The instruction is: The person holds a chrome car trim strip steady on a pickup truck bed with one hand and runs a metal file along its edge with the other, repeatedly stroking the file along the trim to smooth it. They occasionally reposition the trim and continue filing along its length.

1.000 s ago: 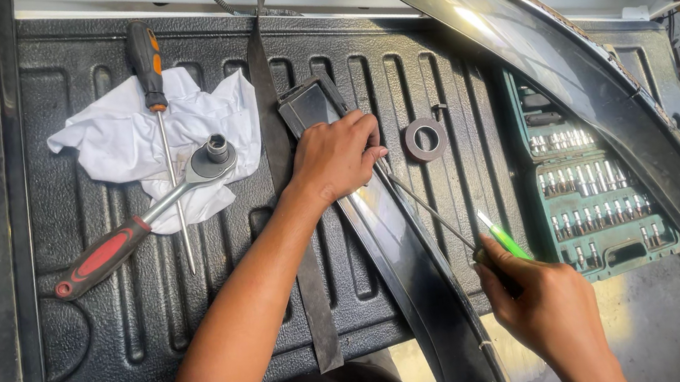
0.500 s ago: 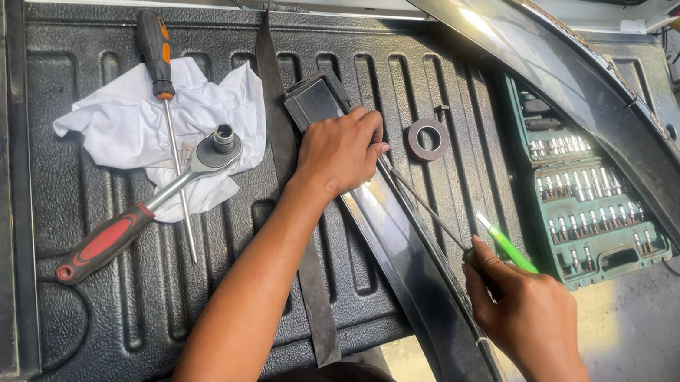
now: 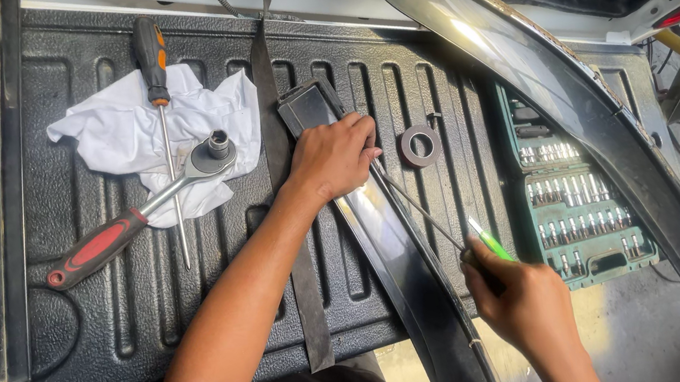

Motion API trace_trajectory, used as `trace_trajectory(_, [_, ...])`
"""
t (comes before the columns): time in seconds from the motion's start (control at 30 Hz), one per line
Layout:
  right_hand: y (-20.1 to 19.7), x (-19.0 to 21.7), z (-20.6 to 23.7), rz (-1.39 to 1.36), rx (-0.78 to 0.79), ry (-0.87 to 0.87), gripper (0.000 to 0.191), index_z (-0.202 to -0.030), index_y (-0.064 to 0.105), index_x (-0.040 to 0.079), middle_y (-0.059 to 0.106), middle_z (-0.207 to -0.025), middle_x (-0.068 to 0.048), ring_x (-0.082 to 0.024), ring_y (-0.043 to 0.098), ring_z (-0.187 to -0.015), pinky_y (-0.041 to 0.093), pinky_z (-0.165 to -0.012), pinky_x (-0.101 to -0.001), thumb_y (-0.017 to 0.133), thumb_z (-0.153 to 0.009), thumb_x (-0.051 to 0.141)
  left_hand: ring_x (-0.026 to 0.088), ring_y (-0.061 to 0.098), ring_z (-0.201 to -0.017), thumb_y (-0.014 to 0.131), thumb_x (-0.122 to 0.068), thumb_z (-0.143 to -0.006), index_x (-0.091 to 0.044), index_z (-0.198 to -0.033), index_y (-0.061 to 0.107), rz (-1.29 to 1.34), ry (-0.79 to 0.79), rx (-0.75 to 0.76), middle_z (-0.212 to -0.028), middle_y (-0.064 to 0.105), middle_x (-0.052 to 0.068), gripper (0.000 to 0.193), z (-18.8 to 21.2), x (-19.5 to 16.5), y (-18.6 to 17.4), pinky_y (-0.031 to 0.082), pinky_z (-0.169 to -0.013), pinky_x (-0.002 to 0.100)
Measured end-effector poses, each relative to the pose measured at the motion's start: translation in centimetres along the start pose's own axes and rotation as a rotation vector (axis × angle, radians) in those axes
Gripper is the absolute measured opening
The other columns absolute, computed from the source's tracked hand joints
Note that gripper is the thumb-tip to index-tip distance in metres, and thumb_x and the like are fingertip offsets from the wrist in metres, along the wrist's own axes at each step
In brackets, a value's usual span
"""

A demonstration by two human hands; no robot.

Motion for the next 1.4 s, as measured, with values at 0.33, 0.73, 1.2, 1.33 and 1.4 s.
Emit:
trace_trajectory(0.33, [-0.4,0.3,-2.7,-0.057,0.092,0.019,0.037,-0.119,0.078,0.021,0.066,-0.056,-0.017,-0.027,0.065,-0.042,0.051,-0.051,-0.0384,0.076,-0.083,0.031,0.035,0.072,-0.077,0.067,-0.031,-0.095,-0.008,-0.098,0.057,0.007,0.022,-0.052,-0.093,0.069,0.009,0.025,-0.1,0.0,-0.1,0.054,-0.069,0.05])
trace_trajectory(0.73, [0.1,-1.2,-1.4,0.018,0.069,0.098,0.041,-0.121,0.076,0.024,0.068,-0.053,-0.013,-0.026,0.066,-0.041,0.05,-0.049,-0.0383,0.078,-0.082,0.035,0.036,0.072,-0.076,0.065,-0.028,-0.096,-0.007,-0.097,0.056,0.028,-0.003,-0.024,-0.092,0.07,0.011,0.023,-0.4,0.6,0.6,0.054,-0.069,0.051])
trace_trajectory(1.2, [-0.7,1.3,-0.4,0.018,-0.049,-0.034,0.037,-0.121,0.077,0.023,0.069,-0.058,-0.013,-0.026,0.066,-0.046,0.049,-0.049,-0.0374,0.075,-0.086,0.032,0.038,0.072,-0.079,0.065,-0.026,-0.097,-0.008,-0.099,0.057,0.036,0.003,-0.05,-0.094,0.071,0.011,0.021,-0.3,0.7,0.3,0.054,-0.07,0.052])
trace_trajectory(1.33, [-0.2,-0.1,-0.3,-0.037,-0.006,0.043,0.041,-0.122,0.076,0.022,0.072,-0.059,-0.013,-0.021,0.071,-0.048,0.052,-0.05,-0.0353,0.077,-0.081,0.029,0.037,0.072,-0.079,0.066,-0.027,-0.096,-0.008,-0.098,0.057,0.068,0.01,-0.054,-0.092,0.072,0.01,0.021,-0.3,0.6,0.0,0.053,-0.069,0.052])
trace_trajectory(1.4, [0.2,-0.8,-0.4,-0.05,0.019,0.067,0.04,-0.123,0.076,0.022,0.073,-0.061,-0.014,-0.021,0.072,-0.049,0.053,-0.052,-0.0346,0.077,-0.083,0.028,0.038,0.071,-0.079,0.067,-0.028,-0.095,-0.008,-0.098,0.058,0.038,0.01,-0.035,-0.092,0.072,0.01,0.022,-0.3,0.4,0.1,0.053,-0.069,0.053])
Point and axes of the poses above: each hand's wrist, its own z-axis away from the middle knuckle, its own y-axis out of the palm, x = y × z, the point moved 8 cm from there along -z, towards the middle knuckle
